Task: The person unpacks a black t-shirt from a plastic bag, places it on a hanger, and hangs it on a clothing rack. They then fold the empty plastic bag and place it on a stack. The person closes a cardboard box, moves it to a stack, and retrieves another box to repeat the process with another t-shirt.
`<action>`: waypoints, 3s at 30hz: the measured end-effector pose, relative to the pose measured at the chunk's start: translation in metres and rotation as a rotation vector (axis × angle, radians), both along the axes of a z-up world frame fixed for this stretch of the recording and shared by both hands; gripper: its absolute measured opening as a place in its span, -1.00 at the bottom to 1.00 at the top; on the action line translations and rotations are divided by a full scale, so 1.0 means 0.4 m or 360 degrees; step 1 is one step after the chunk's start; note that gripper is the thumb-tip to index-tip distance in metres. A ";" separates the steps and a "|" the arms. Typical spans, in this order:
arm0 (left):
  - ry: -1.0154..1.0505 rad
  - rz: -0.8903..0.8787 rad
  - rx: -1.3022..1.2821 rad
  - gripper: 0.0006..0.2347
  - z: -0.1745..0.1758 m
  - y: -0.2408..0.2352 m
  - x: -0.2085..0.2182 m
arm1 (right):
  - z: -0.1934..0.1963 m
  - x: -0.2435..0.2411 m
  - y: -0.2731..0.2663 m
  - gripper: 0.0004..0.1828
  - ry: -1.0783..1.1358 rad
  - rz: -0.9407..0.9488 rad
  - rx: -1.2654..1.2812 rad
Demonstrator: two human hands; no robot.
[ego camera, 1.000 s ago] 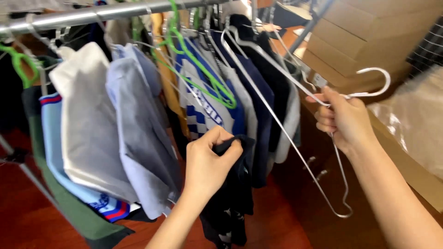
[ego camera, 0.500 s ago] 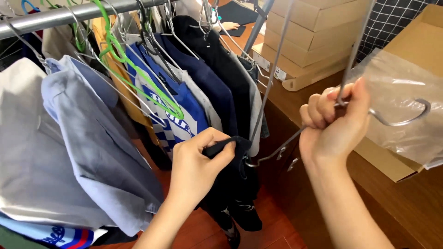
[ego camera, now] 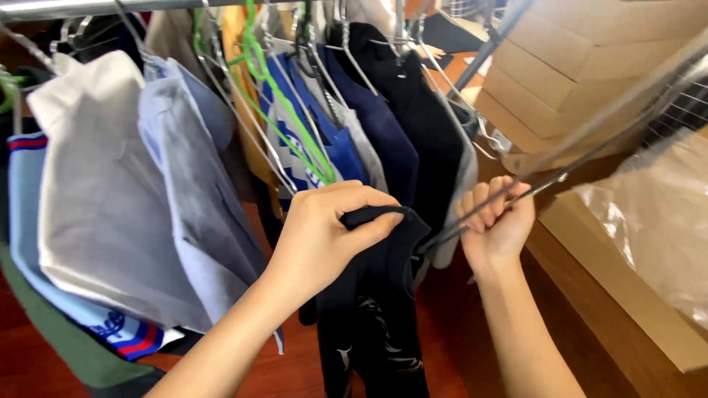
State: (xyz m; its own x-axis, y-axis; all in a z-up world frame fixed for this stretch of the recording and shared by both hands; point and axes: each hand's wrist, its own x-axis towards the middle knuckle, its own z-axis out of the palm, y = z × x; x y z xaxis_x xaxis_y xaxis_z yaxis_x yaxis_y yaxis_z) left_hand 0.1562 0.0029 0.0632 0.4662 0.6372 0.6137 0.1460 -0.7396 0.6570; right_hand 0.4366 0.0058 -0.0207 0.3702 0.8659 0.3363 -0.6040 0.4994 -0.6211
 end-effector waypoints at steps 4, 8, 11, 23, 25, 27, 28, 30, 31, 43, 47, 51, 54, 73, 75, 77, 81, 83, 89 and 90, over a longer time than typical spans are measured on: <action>0.0038 0.0092 0.0042 -0.95 0.030 0.018 -0.049 | -0.074 -0.006 0.057 -0.53 -0.0109 0.0007 -0.0249; -0.0033 0.0312 -0.0125 -0.87 0.031 0.046 -0.110 | -0.127 0.008 0.103 -0.45 -0.0611 -0.0338 -0.0485; -0.0026 0.0485 -0.0215 -0.91 0.023 0.066 -0.152 | -0.143 0.038 0.115 -0.40 -0.0758 -0.0457 -0.0571; -0.0240 0.0841 -0.0768 -0.89 0.017 0.108 -0.194 | -0.149 0.142 0.081 -0.35 -0.1409 -0.0645 -0.0515; -0.0232 0.0895 -0.0894 -0.83 0.022 0.112 -0.197 | -0.135 0.142 0.069 -0.38 -0.1429 -0.0564 -0.0601; -0.0357 0.0792 -0.0862 -0.86 0.008 0.119 -0.195 | -0.149 0.159 0.066 -0.30 -0.1950 -0.0696 -0.0951; -0.0359 0.0793 -0.0861 -0.86 0.005 0.122 -0.193 | -0.145 0.154 0.069 -0.30 -0.1951 -0.0696 -0.0949; -0.0275 0.0759 -0.0794 -0.85 -0.007 0.126 -0.185 | -0.141 0.151 0.068 -0.33 -0.1875 -0.0767 -0.1099; -0.0271 0.0757 -0.0796 -0.85 -0.020 0.135 -0.187 | -0.122 0.144 0.063 -0.33 -0.1872 -0.0767 -0.1104; 0.0672 0.0634 0.0026 -0.80 -0.132 0.177 -0.174 | 0.015 0.066 0.052 -0.32 -0.2066 -0.0881 -0.1011; 0.0589 0.0550 0.0225 -0.82 -0.183 0.175 -0.162 | 0.016 0.045 0.069 -0.26 -0.2183 -0.0933 -0.1019; 0.0562 0.0553 0.0041 -0.79 -0.221 0.144 -0.131 | 0.020 0.011 0.070 -0.26 -0.2226 -0.0869 -0.0902; 0.0599 0.0491 0.0134 -0.77 -0.236 0.128 -0.118 | 0.011 -0.011 0.070 -0.23 -0.2183 -0.0801 -0.0880; 0.0524 0.0883 0.0737 -0.93 -0.261 -0.013 -0.280 | 0.011 0.070 -0.024 -0.50 -0.2519 -0.0035 -0.0587; 0.0497 0.0960 0.0822 -0.92 -0.272 -0.026 -0.312 | -0.027 0.119 -0.041 -0.25 -0.2785 0.0077 -0.0924; 0.0498 0.0966 0.0854 -0.91 -0.277 -0.028 -0.337 | -0.045 0.141 -0.062 -0.44 -0.2799 0.0111 -0.1191; 0.0466 0.0969 0.0970 -0.91 -0.267 -0.039 -0.379 | -0.126 0.231 -0.098 -0.85 -0.2720 0.0082 -0.1641; 0.0432 0.0997 0.0994 -0.91 -0.277 -0.039 -0.398 | -0.146 0.254 -0.125 -0.83 -0.2653 0.0107 -0.1745; 0.0423 0.0998 0.1023 -0.91 -0.296 -0.040 -0.410 | -0.236 0.373 -0.179 -0.84 -0.2641 0.0030 -0.1904; 0.0411 0.1021 0.1015 -0.91 -0.300 -0.040 -0.411 | -0.253 0.397 -0.188 -0.78 -0.2721 -0.0084 -0.1894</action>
